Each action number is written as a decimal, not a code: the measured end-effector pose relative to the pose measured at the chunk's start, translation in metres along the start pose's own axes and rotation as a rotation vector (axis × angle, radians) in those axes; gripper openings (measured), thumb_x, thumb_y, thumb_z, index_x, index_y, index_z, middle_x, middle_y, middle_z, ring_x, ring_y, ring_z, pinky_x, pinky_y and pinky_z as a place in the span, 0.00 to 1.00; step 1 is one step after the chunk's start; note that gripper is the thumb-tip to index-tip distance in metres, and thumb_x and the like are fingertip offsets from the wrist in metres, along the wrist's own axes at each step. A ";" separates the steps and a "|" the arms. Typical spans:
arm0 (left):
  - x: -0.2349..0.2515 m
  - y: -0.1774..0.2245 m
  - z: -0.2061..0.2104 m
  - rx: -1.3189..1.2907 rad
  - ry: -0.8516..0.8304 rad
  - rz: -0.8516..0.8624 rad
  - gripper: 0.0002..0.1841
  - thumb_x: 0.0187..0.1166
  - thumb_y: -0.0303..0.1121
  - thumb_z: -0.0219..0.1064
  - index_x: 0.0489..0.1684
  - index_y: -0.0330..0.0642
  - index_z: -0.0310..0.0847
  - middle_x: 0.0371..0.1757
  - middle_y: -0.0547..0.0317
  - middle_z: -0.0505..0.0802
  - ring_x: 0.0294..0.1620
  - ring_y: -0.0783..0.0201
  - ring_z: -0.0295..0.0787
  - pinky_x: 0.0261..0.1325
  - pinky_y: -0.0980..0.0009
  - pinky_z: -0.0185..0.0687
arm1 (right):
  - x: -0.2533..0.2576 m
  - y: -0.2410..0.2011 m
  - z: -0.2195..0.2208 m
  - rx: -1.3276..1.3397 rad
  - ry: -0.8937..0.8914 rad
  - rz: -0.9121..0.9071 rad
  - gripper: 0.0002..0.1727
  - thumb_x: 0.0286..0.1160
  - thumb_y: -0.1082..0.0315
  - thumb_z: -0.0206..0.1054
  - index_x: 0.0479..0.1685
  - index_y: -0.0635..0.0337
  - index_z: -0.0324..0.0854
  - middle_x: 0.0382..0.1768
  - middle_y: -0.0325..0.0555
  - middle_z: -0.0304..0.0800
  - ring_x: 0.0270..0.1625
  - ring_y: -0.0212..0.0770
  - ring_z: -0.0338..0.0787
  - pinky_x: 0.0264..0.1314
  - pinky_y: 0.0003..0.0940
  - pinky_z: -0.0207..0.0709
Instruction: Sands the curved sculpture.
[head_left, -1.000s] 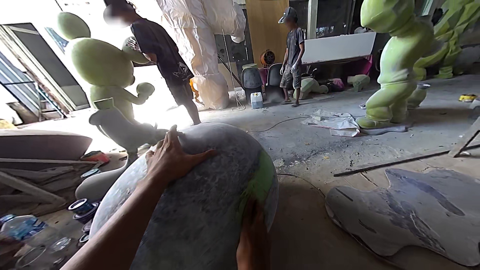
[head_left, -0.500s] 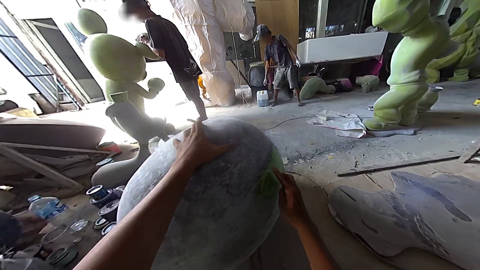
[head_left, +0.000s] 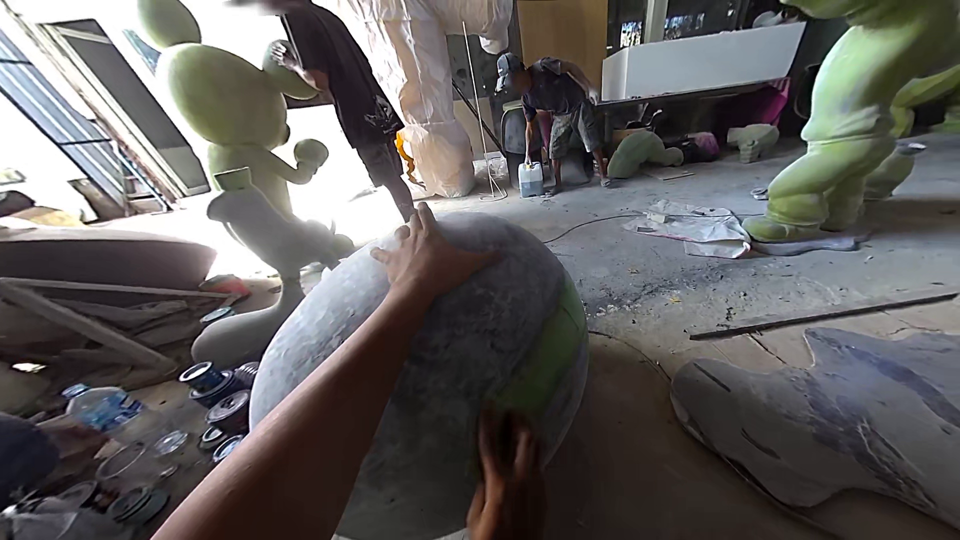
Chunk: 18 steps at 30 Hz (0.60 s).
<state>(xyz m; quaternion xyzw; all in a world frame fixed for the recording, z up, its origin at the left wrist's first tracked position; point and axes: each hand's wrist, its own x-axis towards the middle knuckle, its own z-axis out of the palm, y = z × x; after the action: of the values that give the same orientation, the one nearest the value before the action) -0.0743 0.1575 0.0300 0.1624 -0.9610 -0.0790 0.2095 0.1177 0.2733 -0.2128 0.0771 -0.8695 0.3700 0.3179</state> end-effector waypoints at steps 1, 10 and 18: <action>0.005 0.005 0.002 -0.002 -0.001 -0.008 0.84 0.28 0.92 0.66 0.96 0.45 0.42 0.87 0.43 0.70 0.84 0.34 0.67 0.73 0.17 0.54 | -0.008 -0.004 0.004 -0.014 -0.009 -0.005 0.44 0.52 0.73 0.68 0.80 0.28 0.79 0.74 0.55 0.80 0.72 0.56 0.83 0.57 0.46 0.87; 0.028 0.015 0.004 0.026 -0.107 0.116 0.85 0.28 0.89 0.71 0.96 0.43 0.39 0.87 0.37 0.69 0.85 0.29 0.63 0.73 0.17 0.55 | 0.040 0.040 -0.051 0.475 -0.053 -0.030 0.34 0.70 0.76 0.51 0.81 0.49 0.78 0.69 0.44 0.85 0.67 0.36 0.86 0.67 0.35 0.85; 0.025 -0.008 0.007 -0.010 -0.054 0.187 0.80 0.29 0.90 0.69 0.94 0.49 0.46 0.81 0.43 0.77 0.81 0.35 0.69 0.70 0.22 0.62 | 0.097 0.050 -0.032 0.179 0.066 0.127 0.26 0.72 0.71 0.57 0.73 0.60 0.75 0.64 0.51 0.86 0.66 0.48 0.86 0.67 0.47 0.82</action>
<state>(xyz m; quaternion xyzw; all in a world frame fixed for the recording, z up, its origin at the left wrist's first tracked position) -0.0967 0.1415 0.0310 0.0690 -0.9769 -0.0681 0.1907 0.0390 0.3412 -0.1663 0.0375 -0.8253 0.4678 0.3141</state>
